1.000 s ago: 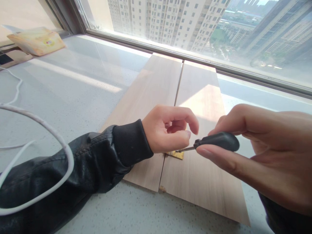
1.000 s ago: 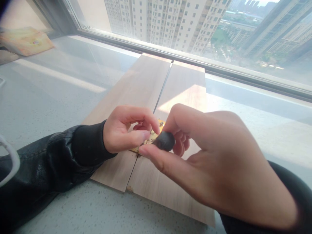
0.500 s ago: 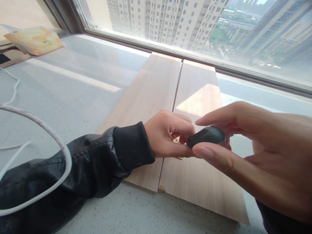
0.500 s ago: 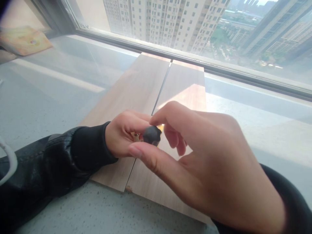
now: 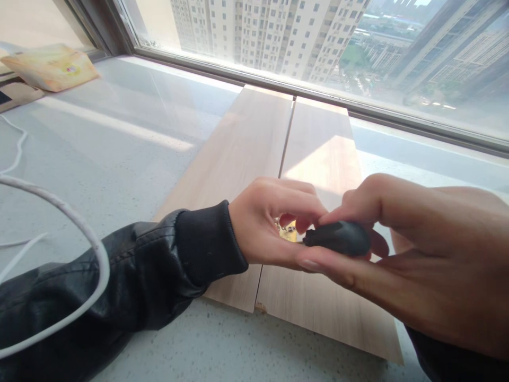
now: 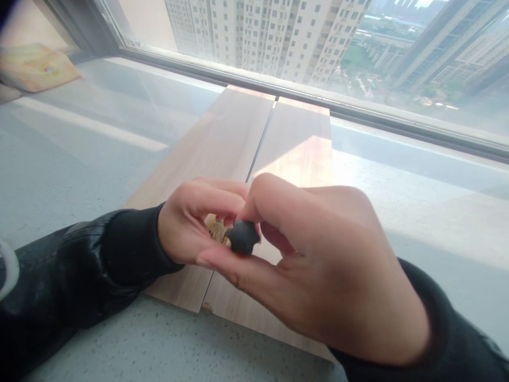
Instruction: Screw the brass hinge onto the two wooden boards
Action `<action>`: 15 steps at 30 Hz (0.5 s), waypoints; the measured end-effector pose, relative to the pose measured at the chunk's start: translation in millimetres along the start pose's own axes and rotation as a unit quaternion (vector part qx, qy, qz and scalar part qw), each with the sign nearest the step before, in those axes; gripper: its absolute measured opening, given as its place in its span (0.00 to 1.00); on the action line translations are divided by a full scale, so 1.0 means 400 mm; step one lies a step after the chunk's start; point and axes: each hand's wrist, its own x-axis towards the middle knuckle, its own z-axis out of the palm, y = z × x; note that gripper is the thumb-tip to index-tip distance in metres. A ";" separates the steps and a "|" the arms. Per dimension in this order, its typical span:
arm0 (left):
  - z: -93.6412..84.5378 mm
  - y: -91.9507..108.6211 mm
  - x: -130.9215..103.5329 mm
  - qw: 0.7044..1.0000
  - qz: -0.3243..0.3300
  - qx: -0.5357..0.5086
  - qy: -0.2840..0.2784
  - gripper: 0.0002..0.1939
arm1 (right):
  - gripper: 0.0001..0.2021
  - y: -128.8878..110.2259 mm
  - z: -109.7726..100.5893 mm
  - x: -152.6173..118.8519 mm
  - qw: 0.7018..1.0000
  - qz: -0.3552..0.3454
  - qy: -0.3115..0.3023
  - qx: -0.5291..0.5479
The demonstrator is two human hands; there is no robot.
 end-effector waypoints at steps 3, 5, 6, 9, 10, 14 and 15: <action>0.002 0.002 0.000 0.999 -0.016 -0.045 -0.020 0.13 | 0.09 -0.003 -0.003 0.003 0.998 0.004 -0.025 0.060; 0.002 0.004 0.003 0.995 -0.019 -0.091 -0.042 0.07 | 0.11 -0.002 -0.012 0.002 0.992 0.007 -0.060 0.112; 0.001 0.006 0.005 0.993 -0.021 -0.103 -0.057 0.06 | 0.12 0.001 -0.017 0.000 0.989 0.005 -0.076 0.129; -0.005 0.011 0.012 0.992 -0.027 -0.065 -0.100 0.09 | 0.09 0.014 -0.027 -0.010 0.987 -0.022 -0.094 0.128; -0.007 0.013 0.013 0.993 -0.024 -0.040 -0.109 0.10 | 0.07 0.019 -0.028 -0.014 0.989 -0.027 -0.090 0.118; -0.012 0.014 0.014 0.998 -0.006 0.038 -0.057 0.12 | 0.08 0.026 -0.016 -0.025 0.996 0.019 -0.053 0.069; -0.012 0.013 0.014 0.998 0.004 0.052 -0.030 0.12 | 0.10 0.025 -0.010 -0.027 0.998 0.029 -0.035 0.052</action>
